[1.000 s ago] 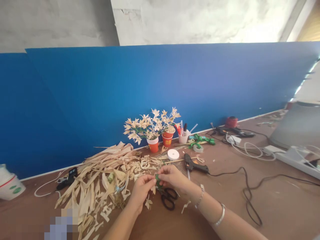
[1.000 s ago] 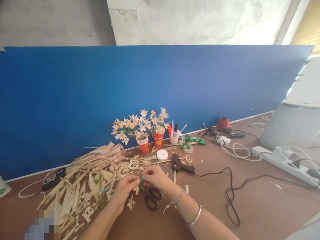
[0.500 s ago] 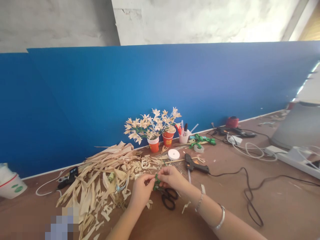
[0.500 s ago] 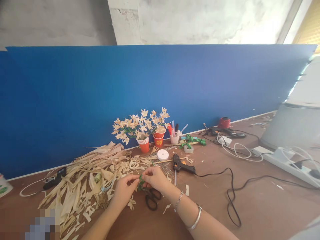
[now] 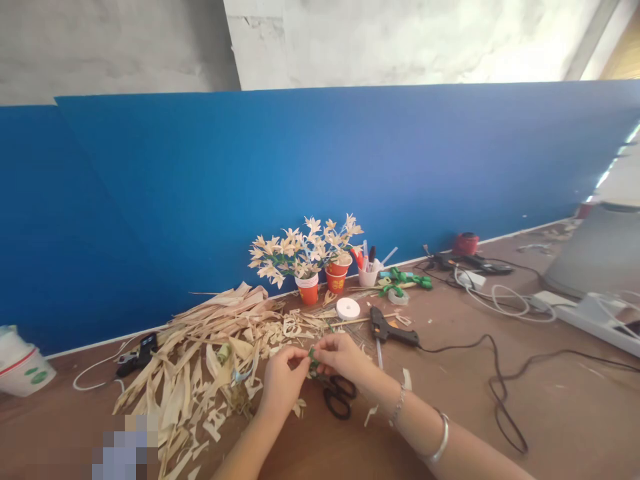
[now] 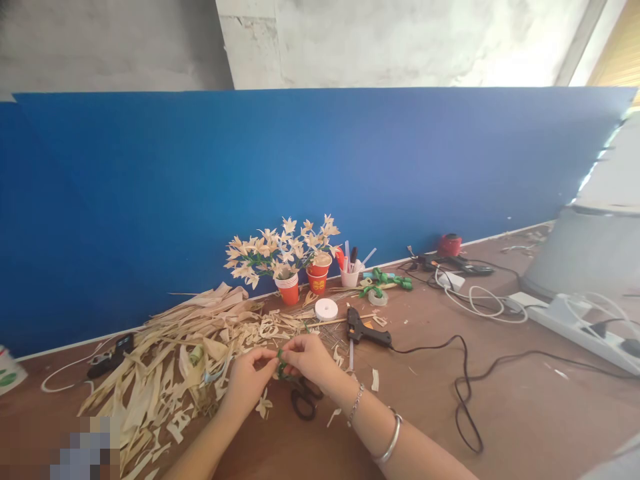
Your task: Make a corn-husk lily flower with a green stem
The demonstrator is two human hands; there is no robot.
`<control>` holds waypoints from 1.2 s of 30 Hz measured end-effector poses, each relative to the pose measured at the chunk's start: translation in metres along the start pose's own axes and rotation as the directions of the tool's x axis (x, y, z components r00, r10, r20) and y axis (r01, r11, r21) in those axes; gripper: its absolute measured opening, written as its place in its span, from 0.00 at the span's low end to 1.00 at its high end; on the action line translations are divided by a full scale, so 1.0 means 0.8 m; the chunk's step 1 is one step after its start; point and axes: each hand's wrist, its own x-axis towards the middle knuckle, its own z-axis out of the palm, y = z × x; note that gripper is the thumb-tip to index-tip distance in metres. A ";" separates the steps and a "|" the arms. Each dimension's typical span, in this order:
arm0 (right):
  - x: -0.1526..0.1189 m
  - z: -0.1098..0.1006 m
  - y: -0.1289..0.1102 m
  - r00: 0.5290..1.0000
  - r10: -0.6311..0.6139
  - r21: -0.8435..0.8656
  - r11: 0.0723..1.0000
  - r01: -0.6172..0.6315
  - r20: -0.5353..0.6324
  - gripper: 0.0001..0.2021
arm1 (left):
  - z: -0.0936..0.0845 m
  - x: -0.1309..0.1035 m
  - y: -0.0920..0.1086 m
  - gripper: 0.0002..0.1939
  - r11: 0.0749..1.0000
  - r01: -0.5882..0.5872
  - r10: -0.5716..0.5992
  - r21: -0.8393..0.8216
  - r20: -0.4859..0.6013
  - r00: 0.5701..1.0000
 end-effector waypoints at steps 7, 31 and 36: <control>-0.002 0.003 -0.001 1.000 -0.025 -0.003 1.000 0.025 -0.013 0.12 | 0.001 0.000 0.001 0.09 0.998 0.059 -0.059 0.001 0.003 0.998; 0.002 0.009 0.005 0.978 -0.187 -0.139 0.975 0.173 -0.097 0.05 | 0.003 -0.003 0.004 0.07 0.995 0.094 -0.094 -0.013 0.056 0.994; 0.001 0.009 0.002 0.987 -0.144 -0.103 0.985 0.137 -0.073 0.05 | 0.003 -0.003 0.004 0.06 0.995 0.102 -0.100 -0.024 0.050 0.994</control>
